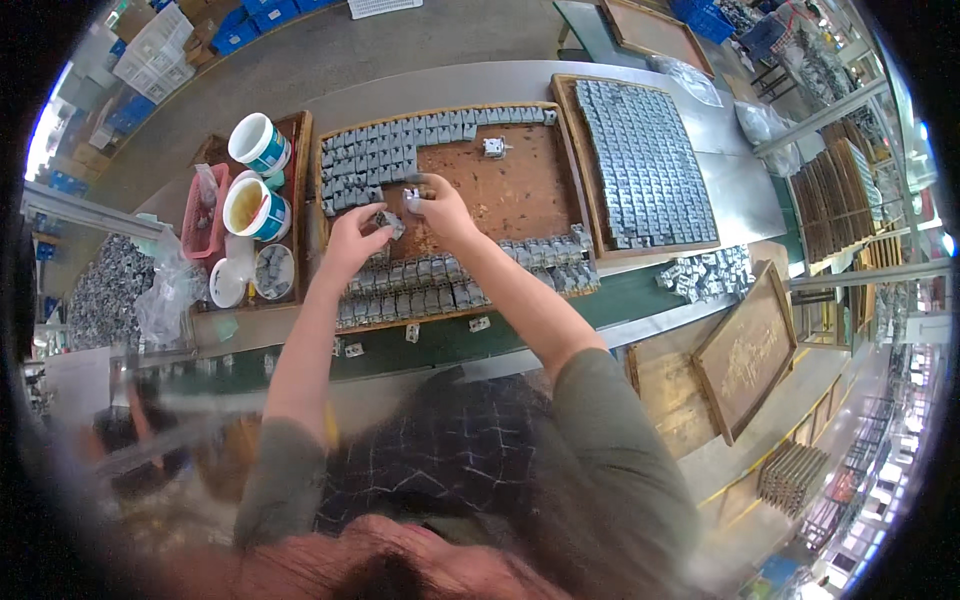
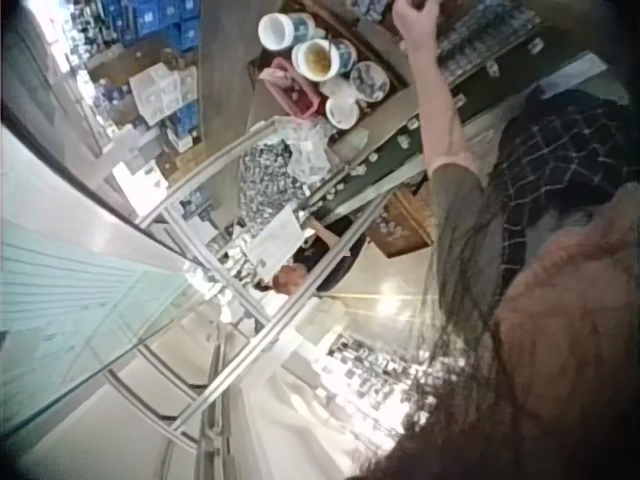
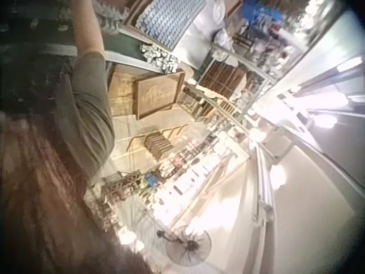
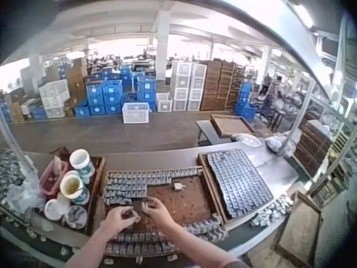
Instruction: Manually assemble small electronic components on a production line.
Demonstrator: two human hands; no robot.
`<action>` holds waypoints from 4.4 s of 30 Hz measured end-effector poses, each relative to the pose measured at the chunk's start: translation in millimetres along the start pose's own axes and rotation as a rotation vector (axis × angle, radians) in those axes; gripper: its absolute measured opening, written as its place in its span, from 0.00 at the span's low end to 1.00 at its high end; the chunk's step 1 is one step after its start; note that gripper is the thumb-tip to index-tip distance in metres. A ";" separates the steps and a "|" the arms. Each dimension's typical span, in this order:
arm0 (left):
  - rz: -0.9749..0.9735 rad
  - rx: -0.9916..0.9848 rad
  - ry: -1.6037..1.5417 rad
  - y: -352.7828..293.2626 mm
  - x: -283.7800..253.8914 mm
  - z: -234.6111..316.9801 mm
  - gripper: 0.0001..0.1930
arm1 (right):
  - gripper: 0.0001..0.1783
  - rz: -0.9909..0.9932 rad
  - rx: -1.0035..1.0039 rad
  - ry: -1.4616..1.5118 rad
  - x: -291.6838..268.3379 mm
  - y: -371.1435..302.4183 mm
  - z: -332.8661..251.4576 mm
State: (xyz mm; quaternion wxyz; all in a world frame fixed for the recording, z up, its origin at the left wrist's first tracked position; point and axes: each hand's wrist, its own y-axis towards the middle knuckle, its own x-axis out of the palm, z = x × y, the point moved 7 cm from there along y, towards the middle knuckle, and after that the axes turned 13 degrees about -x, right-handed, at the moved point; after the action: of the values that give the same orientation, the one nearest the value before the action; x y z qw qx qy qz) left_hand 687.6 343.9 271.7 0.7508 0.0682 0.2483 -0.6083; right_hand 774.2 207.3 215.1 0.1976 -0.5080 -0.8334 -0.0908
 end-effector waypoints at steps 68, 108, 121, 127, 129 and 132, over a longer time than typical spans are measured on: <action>0.403 0.173 0.150 -149.0 6.2 15.5 0.30 | 0.29 -0.635 0.328 -0.512 62.1 -103.0 -34.5; -0.043 0.013 0.704 -147.6 176.9 -72.5 0.22 | 0.14 0.029 0.172 0.255 -105.7 -216.1 -88.9; -0.128 -0.281 -0.738 -163.1 159.9 38.2 0.19 | 0.15 -0.006 0.392 0.335 -99.6 -239.0 -71.3; -0.303 -0.344 -0.736 -153.3 176.7 42.2 0.14 | 0.16 -0.091 0.301 0.153 -100.1 -230.4 -79.9; -0.295 -0.290 -0.693 -154.5 177.8 38.7 0.14 | 0.16 -0.131 0.200 -0.020 -97.2 -227.8 -93.4; -0.258 -0.184 -0.591 -157.8 173.0 43.1 0.14 | 0.17 -0.187 0.108 -0.202 -94.7 -222.6 -94.3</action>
State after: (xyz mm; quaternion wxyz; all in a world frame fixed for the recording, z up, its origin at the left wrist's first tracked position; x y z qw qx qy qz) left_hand 574.2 134.7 261.7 0.7101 -0.2113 0.0804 -0.6669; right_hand 638.5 -6.7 271.6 0.1304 -0.4235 -0.8964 -0.0121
